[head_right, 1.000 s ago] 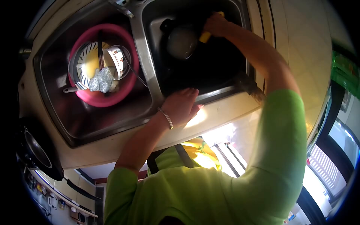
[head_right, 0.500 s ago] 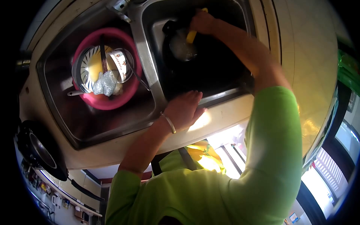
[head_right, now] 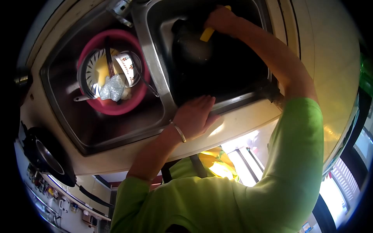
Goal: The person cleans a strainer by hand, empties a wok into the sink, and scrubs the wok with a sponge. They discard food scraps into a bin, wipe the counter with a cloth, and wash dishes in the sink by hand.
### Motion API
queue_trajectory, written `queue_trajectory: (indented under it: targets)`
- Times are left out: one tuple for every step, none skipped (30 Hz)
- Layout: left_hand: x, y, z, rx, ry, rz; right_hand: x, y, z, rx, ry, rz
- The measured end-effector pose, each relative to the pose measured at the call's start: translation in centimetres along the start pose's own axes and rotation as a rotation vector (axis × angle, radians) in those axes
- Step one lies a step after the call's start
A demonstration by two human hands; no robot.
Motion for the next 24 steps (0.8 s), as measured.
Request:
queue_trajectory:
  targets:
    - [-0.1,0.1,-0.1,0.005,0.010,0.006,0.8,-1.3,-1.3,0.068,0.117,0.098]
    - [0.0,0.2,-0.2,0.046,-0.011,-0.003,1.0,-1.9,-2.0,0.127,0.233,0.192]
    - [0.0,0.3,-0.2,0.086,-0.031,-0.011,0.9,-2.4,1.0,0.110,0.304,0.188]
    - [0.0,0.3,-0.1,0.089,-0.012,0.001,1.3,-2.9,2.4,0.139,0.291,0.169]
    - [0.0,0.3,0.1,0.082,0.009,0.011,1.6,-3.5,2.9,0.170,0.277,0.154]
    - [0.0,0.4,0.1,0.076,0.025,0.017,2.0,-3.7,2.5,0.160,0.280,0.168]
    - [0.1,0.7,0.1,0.080,0.035,0.021,2.5,-3.5,2.0,0.122,0.418,0.210]
    - [0.1,0.7,0.2,0.086,0.020,0.017,2.9,-3.6,1.8,0.086,0.563,0.251]
    - [-0.1,0.5,0.2,0.099,0.005,0.013,3.3,-3.9,2.5,0.080,0.580,0.260]
    - [-0.1,0.4,0.3,0.113,0.016,0.022,3.6,-3.9,3.4,0.137,0.544,0.234]
    - [-0.1,0.6,0.2,0.109,0.025,0.031,3.6,-3.9,4.1,0.190,0.502,0.209]
    - [0.0,0.8,0.0,0.100,0.032,0.033,3.3,-3.7,4.3,0.177,0.504,0.215]
    - [-0.1,0.6,0.1,0.124,0.047,0.038,3.8,-4.0,4.8,0.161,0.545,0.204]
    - [0.0,0.8,0.2,0.120,0.027,0.035,4.0,-4.2,5.1,0.150,0.573,0.191]
    - [0.1,1.0,0.2,0.113,0.005,0.035,4.1,-4.4,4.6,0.142,0.581,0.201]
    - [0.1,1.2,0.1,0.117,0.012,0.034,4.1,-4.2,3.2,0.090,0.620,0.218]
    - [0.1,1.3,-0.1,0.118,0.004,0.023,4.2,-4.0,2.3,0.040,0.660,0.230]
    - [0.0,1.1,-0.2,0.123,-0.005,0.009,4.4,-4.1,2.9,0.035,0.671,0.225]
    - [-0.1,1.0,-0.5,0.129,0.004,0.007,4.5,-4.3,3.8,0.085,0.651,0.212]
    - [0.0,1.3,-0.7,0.153,-0.004,0.014,4.1,-4.2,4.4,0.127,0.619,0.203]
    - [0.1,1.4,-0.9,0.179,-0.018,0.012,3.9,-3.9,3.9,0.117,0.619,0.198]
    - [0.3,1.4,-0.8,0.184,-0.015,0.001,3.9,-3.7,3.5,0.070,0.632,0.222]
    - [0.3,1.4,-0.8,0.174,-0.034,0.006,4.2,-3.9,3.2,0.026,0.651,0.255]
    - [0.2,1.4,-0.7,0.161,-0.053,0.020,4.4,-4.2,3.2,0.024,0.659,0.263]
Point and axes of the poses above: each hand's wrist, its own y-axis towards the middle knuckle, its own z-axis out of the palm, x = y × z, the point moved 4 cm from there along y, towards the middle knuckle, and after that the axes turned 13 degrees about y, right-handed, at the moved point
